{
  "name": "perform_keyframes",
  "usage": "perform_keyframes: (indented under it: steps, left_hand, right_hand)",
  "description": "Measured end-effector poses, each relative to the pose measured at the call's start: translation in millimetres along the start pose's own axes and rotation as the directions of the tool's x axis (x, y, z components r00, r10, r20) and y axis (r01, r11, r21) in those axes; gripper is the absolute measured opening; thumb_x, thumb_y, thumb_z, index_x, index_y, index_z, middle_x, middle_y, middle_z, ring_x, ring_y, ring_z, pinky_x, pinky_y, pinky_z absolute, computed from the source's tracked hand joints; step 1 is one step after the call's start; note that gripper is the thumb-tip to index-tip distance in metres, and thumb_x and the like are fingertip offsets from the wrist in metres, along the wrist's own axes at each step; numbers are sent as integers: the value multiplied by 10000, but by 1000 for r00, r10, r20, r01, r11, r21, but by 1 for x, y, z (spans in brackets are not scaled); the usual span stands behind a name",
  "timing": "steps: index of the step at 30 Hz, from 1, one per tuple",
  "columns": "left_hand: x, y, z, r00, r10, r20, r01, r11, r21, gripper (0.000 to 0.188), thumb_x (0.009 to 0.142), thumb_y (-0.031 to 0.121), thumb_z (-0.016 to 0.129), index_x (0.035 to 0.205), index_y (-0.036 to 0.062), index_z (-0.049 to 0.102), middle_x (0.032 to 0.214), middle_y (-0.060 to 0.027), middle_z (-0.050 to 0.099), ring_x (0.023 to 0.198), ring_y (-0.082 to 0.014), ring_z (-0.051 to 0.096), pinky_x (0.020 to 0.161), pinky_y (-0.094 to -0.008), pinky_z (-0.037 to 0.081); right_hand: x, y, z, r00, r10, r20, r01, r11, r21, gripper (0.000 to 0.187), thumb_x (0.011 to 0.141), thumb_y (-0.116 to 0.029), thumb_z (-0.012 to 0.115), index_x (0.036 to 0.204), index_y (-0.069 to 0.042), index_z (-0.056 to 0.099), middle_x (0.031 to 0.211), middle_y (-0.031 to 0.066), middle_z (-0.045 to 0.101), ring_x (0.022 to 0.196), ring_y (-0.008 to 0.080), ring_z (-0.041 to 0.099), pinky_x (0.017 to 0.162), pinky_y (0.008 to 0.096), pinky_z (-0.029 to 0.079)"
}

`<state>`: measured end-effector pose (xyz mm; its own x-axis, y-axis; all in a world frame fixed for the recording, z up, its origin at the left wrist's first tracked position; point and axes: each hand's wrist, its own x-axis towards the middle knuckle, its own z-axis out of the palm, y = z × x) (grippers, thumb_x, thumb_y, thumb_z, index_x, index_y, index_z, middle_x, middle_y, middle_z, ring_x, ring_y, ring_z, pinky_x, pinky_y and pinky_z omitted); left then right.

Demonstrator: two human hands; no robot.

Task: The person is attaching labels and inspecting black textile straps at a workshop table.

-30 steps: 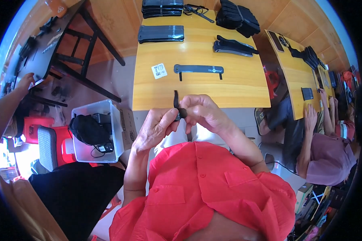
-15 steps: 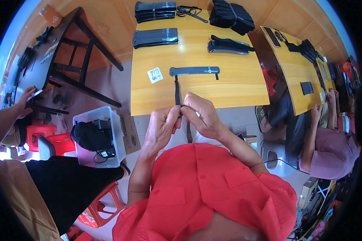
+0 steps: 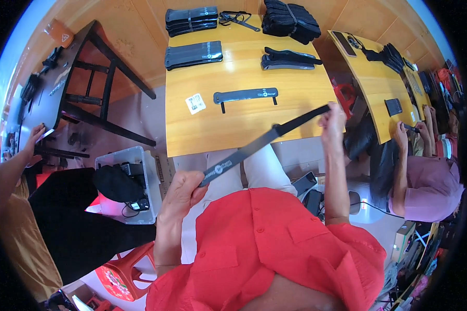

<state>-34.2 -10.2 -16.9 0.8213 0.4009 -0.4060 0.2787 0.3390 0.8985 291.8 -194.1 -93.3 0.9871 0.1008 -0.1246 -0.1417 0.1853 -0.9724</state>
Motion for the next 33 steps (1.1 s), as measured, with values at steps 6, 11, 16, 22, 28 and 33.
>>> perform_keyframes:
  steps: [6, 11, 16, 22, 28, 33]
  left_hand:
    - [-32, -3, -18, 995, -74, -62, 64, 986, -155, 439, 866, 250, 452, 462, 109, 356, 430, 23, 341, 373, -48, 292, 360, -204, 202]
    - [-37, -2, -53, 976, 91, -198, -128, 975, -181, 451, 914, 287, 426, 507, 105, 360, 433, 22, 340, 351, -56, 287, 342, -204, 205]
    - [13, -8, -53, 945, 191, -265, -232, 964, -132, 423, 955, 345, 396, 632, 78, 447, 490, 29, 362, 389, -63, 306, 373, -206, 228]
    - [91, -45, -47, 839, 102, -535, -216, 964, -154, 389, 962, 351, 392, 747, 59, 531, 561, 25, 428, 421, -71, 369, 395, -202, 288]
    - [119, -80, -57, 865, -119, -487, 41, 985, -169, 472, 952, 395, 381, 801, 4, 599, 536, -11, 505, 418, -103, 506, 391, -213, 380]
    - [108, -71, -66, 840, -163, -517, 229, 971, 66, 505, 939, 397, 405, 759, -24, 617, 538, -36, 538, 380, -130, 504, 383, -231, 398]
  right_hand:
    - [65, -30, -82, 961, -96, -261, 139, 978, 153, 134, 823, -193, 545, 772, -70, 529, 557, 16, 460, 407, 104, 392, 366, 248, 331]
    - [69, -53, -140, 957, -137, -256, 116, 989, -96, 202, 825, -244, 557, 709, -96, 482, 531, -20, 372, 376, 88, 359, 340, 244, 344]
    - [22, -82, -105, 985, -121, 119, 155, 928, -339, 267, 843, -264, 549, 645, -100, 479, 538, -34, 401, 379, 66, 382, 359, 230, 348]
    - [-25, -106, -55, 694, -289, 660, 707, 445, -549, 226, 874, -109, 522, 707, 42, 527, 574, 17, 453, 471, 72, 476, 447, 217, 370]
    - [-40, -108, -42, 769, -201, 606, 589, 592, -551, 112, 831, -29, 582, 883, 56, 631, 644, 52, 536, 547, 98, 560, 502, 216, 439]
    - [-35, -100, -49, 753, -164, 637, 463, 820, -337, 64, 796, 6, 605, 832, 51, 633, 691, 58, 565, 552, 110, 580, 519, 210, 467]
